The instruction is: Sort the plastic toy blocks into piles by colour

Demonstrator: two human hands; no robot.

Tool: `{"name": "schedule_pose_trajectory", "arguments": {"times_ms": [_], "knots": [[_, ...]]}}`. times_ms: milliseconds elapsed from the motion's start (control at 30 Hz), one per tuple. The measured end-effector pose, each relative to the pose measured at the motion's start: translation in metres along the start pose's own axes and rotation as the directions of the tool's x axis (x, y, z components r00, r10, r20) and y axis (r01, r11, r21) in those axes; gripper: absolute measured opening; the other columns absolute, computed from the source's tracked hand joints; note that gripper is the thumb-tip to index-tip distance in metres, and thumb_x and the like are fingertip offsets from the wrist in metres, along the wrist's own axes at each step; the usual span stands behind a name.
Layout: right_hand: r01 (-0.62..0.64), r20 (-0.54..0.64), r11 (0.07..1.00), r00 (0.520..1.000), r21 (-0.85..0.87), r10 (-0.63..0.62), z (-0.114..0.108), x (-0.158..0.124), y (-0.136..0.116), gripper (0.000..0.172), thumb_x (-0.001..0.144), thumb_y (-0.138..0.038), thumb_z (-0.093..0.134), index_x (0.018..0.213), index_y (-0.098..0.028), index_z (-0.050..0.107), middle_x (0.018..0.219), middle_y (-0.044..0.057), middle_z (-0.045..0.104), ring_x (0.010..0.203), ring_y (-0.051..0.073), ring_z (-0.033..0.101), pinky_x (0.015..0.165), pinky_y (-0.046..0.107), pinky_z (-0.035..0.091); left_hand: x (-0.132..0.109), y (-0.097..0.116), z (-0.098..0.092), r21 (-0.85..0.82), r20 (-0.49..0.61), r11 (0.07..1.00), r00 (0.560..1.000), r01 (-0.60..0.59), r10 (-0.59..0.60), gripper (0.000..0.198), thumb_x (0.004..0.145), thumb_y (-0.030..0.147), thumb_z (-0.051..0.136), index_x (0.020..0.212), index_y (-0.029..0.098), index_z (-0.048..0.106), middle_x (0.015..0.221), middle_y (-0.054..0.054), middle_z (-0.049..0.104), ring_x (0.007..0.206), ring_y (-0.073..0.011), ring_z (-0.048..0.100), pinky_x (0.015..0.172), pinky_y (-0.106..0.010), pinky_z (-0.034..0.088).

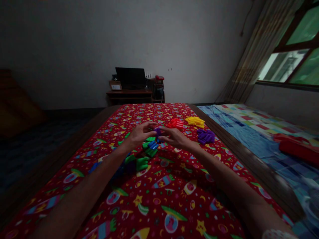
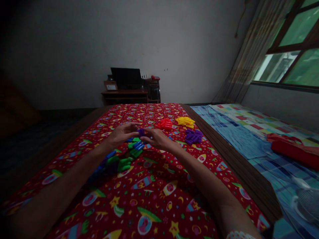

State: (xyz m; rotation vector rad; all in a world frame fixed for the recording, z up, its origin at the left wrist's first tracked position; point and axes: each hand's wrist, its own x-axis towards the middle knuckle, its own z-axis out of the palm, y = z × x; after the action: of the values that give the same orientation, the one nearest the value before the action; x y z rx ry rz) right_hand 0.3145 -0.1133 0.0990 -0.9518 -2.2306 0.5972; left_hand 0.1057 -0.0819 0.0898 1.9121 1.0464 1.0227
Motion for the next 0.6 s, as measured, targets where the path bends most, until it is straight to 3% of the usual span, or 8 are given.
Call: {"name": "schedule_pose_trajectory", "arguments": {"times_ms": [67, 167, 300, 433, 500, 600], "knots": [[-0.002, -0.024, 1.000, 1.000, 0.027, 0.002, 0.009, 0.001, 0.000, 0.029, 0.086, -0.026, 0.056, 0.110, -0.012, 0.065, 0.085, 0.005, 0.070, 0.071, 0.013, 0.061, 0.063, 0.020, 0.041, -0.002, 0.007, 0.007, -0.020, 0.050, 0.999, 0.998, -0.025, 0.026, 0.058, 0.068, 0.053, 0.070, 0.114, 0.018, 0.064, 0.103, -0.007, 0.072, 0.093, -0.0244, 0.068, 0.082, -0.037, 0.056], [-0.095, -0.121, 0.993, 0.989, -0.064, 0.086, -0.005, 0.001, 0.010, 0.024, 0.083, -0.023, 0.057, 0.099, -0.011, 0.070, 0.078, 0.004, 0.069, 0.066, 0.013, 0.059, 0.059, 0.020, 0.039, -0.004, 0.013, -0.003, 0.034, 0.082, 0.999, 0.996, -0.036, 0.034, 0.050, 0.071, 0.052, 0.066, 0.107, 0.017, 0.067, 0.103, -0.007, 0.072, 0.094, -0.0242, 0.068, 0.083, -0.036, 0.055], [-0.337, -0.216, 0.890, 0.935, -0.306, 0.280, -0.056, -0.008, 0.033, 0.025, 0.082, -0.023, 0.057, 0.100, -0.014, 0.072, 0.077, 0.006, 0.071, 0.068, 0.015, 0.061, 0.059, 0.022, 0.040, -0.012, 0.011, -0.053, 0.304, 0.140, 0.952, 0.988, 0.024, -0.070, 0.047, 0.068, 0.048, 0.067, 0.105, 0.020, 0.069, 0.104, -0.005, 0.073, 0.091, -0.0238, 0.068, 0.075, -0.031, 0.055], [-0.591, -0.355, 0.595, 0.805, -0.544, 0.475, -0.113, -0.037, 0.062, 0.026, 0.075, -0.020, 0.064, 0.098, -0.017, 0.075, 0.085, 0.009, 0.073, 0.075, 0.019, 0.065, 0.063, 0.024, 0.042, -0.027, -0.002, -0.108, 0.563, 0.247, 0.821, 0.928, 0.097, -0.279, 0.036, 0.064, 0.042, 0.067, 0.094, 0.022, 0.073, 0.093, -0.004, 0.075, 0.083, -0.0222, 0.068, 0.067, -0.024, 0.052], [-0.619, -0.342, 0.555, 0.778, -0.555, 0.526, -0.132, -0.051, 0.077, 0.027, 0.073, -0.015, 0.062, 0.096, -0.018, 0.076, 0.085, 0.010, 0.073, 0.075, 0.019, 0.066, 0.061, 0.024, 0.042, -0.032, -0.010, -0.123, 0.669, 0.211, 0.733, 0.913, 0.126, -0.349, 0.030, 0.062, 0.037, 0.066, 0.087, 0.022, 0.073, 0.090, -0.004, 0.075, 0.080, -0.0212, 0.068, 0.066, -0.023, 0.051], [-0.638, -0.292, 0.546, 0.753, -0.544, 0.589, -0.145, -0.066, 0.097, 0.026, 0.068, -0.007, 0.060, 0.084, -0.018, 0.078, 0.075, 0.007, 0.073, 0.068, 0.018, 0.065, 0.058, 0.024, 0.042, -0.037, -0.022, -0.127, 0.774, 0.112, 0.604, 0.897, 0.191, -0.428, 0.019, 0.057, 0.030, 0.066, 0.074, 0.023, 0.072, 0.078, -0.002, 0.074, 0.070, -0.0192, 0.066, 0.060, -0.022, 0.049]]}}
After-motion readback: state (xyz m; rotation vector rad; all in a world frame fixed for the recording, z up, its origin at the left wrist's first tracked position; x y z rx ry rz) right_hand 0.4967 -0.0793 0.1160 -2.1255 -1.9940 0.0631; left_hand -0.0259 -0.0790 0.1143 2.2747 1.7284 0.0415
